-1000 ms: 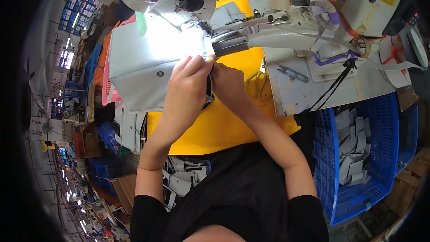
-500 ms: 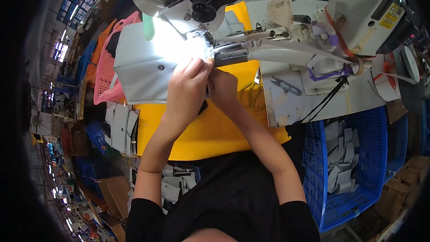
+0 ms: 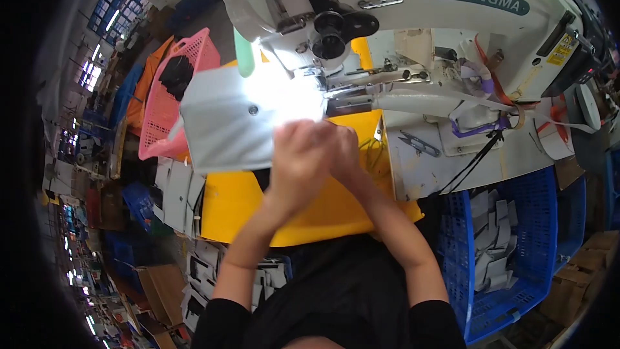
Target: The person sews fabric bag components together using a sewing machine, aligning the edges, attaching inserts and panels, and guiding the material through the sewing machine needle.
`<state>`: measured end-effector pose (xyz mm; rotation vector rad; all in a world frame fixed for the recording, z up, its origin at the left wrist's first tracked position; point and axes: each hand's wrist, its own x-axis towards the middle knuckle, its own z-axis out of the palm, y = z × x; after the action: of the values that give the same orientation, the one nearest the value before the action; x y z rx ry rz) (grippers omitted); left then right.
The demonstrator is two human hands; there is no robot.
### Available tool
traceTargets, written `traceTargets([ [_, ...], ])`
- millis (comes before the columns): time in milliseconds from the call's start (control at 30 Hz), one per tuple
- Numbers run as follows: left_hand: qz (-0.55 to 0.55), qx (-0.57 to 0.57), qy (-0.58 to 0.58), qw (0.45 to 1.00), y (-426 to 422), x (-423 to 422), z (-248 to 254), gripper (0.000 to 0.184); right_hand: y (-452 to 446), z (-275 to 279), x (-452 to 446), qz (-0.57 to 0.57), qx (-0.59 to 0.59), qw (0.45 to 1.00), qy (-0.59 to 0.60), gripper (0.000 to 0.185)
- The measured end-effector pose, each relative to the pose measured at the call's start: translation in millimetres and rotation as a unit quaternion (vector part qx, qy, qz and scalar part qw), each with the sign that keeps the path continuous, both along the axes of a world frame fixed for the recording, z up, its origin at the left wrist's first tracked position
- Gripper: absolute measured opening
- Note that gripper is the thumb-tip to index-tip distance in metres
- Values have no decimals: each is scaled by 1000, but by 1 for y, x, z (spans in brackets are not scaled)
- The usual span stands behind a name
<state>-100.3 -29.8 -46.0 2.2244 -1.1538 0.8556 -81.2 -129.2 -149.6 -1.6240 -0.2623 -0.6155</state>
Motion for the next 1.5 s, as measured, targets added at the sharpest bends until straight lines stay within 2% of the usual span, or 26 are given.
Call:
traceTargets([
  [33, -22, -44, 13, 999, 1, -22, -9, 16, -4, 0, -1, 17, -2, 1000, 14, 19],
  [67, -23, -108, 159, 981, 4, -48, -22, 18, -8, -1, -2, 34, -5, 999, 29, 22],
  [100, -23, -169, 300, 938, 8, -63, -33, 21, -10, 0, 0, 50, -9, 998, 44, 25],
  [133, -29, -163, 300, 940, 14, -61, -44, 21, -8, 0, 2, 42, -4, 998, 41, 25],
  [167, -12, -299, 439, 847, 21, -58, -58, 26, -6, 0, 3, 37, 14, 999, 37, 27],
  [200, 9, -423, 560, 712, 27, -55, -69, 31, -4, 0, 2, 34, 30, 998, 34, 29],
  [267, -9, -507, 538, 673, 43, -32, -74, 40, -3, -1, 1, 29, 42, 998, 37, 30],
  [333, 47, -548, 415, 725, 27, -18, -45, 38, -4, 0, 2, 38, -1, 999, 38, 30],
  [400, 22, -582, 415, 699, 23, -8, -39, 40, -7, 3, -3, 39, -23, 998, 38, 30],
  [467, -27, -643, 405, 650, 22, 1, -33, 43, -11, 19, -8, 93, 28, 984, 152, 30],
  [500, -30, -639, 407, 652, 21, 1, -30, 43, -13, 27, -11, 121, 56, 969, 208, 30],
  [600, -20, -596, 391, 701, 15, -6, -29, 45, -25, 47, -11, 155, 108, 947, 261, 33],
  [667, -61, -607, 378, 696, 14, -7, -47, 47, -34, 60, -9, 172, 138, 933, 284, 34],
  [733, -147, -630, 348, 679, 19, -2, -69, 53, -44, 71, -6, 173, 80, 929, 316, 32],
  [767, -149, -622, 353, 683, 24, -1, -75, 53, -44, 71, -7, 172, 53, 926, 333, 31],
  [800, -116, -527, 355, 763, 30, 1, -81, 48, -42, 69, -8, 167, 64, 927, 331, 31],
  [867, -49, -315, 338, 885, 39, 1, -87, 40, -36, 66, -11, 20, -85, 971, 221, 26],
  [900, -52, -308, 344, 886, 49, 0, -81, 40, -33, 64, -14, -54, -162, 971, 166, 27],
  [1000, -73, -190, 518, 831, 84, 1, -35, 32, -13, 61, -33, -92, -128, 974, 161, 19],
  [1067, -56, -177, 515, 837, 75, -3, -9, 30, -5, 59, -43, -109, -110, 975, 158, 19],
  [1167, -16, -162, 505, 848, 55, -1, 12, 25, 1, 55, -52, -93, -6, 982, 165, 24],
  [1267, 27, -322, 467, 823, 22, 5, 7, 24, 3, 52, -55, -121, -8, 984, 129, 22],
  [1300, 28, -322, 469, 822, 20, 4, 5, 24, 3, 51, -56, -136, -11, 985, 109, 22],
  [1400, -4, -455, 536, 711, 15, 6, -6, 26, 3, 48, -63, -129, 16, 987, 98, 21],
  [1433, -3, -455, 536, 711, 13, 5, -8, 26, 3, 48, -64, -125, 31, 988, 91, 20],
  [1500, -12, -506, 551, 664, 9, 2, -14, 28, 2, 48, -64, -127, 30, 989, 71, 18],
])
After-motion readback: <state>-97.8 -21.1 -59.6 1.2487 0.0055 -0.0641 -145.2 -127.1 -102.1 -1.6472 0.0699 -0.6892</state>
